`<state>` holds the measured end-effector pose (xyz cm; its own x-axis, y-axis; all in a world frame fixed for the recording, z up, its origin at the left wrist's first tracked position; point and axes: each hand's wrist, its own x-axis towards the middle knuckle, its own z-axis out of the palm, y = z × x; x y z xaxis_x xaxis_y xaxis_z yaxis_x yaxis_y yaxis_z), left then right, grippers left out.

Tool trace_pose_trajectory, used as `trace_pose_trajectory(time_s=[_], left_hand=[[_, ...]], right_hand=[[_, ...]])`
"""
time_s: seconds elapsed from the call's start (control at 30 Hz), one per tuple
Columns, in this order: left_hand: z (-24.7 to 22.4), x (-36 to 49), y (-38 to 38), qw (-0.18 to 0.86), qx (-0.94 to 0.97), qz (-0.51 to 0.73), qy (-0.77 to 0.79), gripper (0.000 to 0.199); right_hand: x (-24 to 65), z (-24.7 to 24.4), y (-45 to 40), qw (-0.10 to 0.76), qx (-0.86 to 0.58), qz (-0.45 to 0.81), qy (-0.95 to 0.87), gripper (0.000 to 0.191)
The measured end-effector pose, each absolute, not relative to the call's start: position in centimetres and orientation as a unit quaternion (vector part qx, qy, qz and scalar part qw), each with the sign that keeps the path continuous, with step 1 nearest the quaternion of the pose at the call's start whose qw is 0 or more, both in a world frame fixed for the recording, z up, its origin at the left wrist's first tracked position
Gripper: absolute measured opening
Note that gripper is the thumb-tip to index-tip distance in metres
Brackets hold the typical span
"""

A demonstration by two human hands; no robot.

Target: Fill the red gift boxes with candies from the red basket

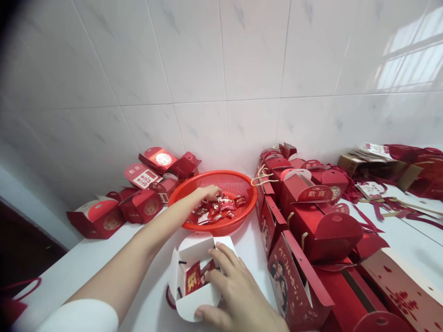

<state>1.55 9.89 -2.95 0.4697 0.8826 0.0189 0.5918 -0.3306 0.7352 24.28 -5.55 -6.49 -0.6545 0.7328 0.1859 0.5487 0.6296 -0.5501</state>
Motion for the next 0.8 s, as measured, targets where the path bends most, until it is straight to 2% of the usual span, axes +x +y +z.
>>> trace_pose_trajectory(time_s=[0.1,0.3,0.4,0.6,0.7,0.8], left_hand=[[-2.6,2.0,9.7,0.31,0.781,0.237,0.488,0.035],[0.2,4.9,15.2,0.278,0.808,0.182,0.486,0.022],[1.4,5.6,16.3,0.266,0.818,0.177,0.479,0.024],[4.4,4.4,12.0,0.305,0.832,0.168,0.432,0.029],[5.7,3.7,8.7,0.357,0.846,0.097,0.384,0.029],[6.2,3.3,5.5,0.337,0.869,0.023,0.361,0.027]], right_hand=[[24.3,-6.4,-5.6,0.194,-0.369,0.234,-0.878,0.045],[24.2,-6.4,-5.7,0.23,-0.357,0.238,-0.874,0.044],[24.2,-6.3,-5.8,0.228,-0.359,0.239,-0.873,0.044],[24.3,-6.9,-5.6,0.259,-0.339,0.243,-0.871,0.058],[24.5,-7.5,-5.5,0.293,-0.325,0.244,-0.866,0.068],[24.6,-7.9,-5.6,0.306,-0.322,0.246,-0.861,0.075]])
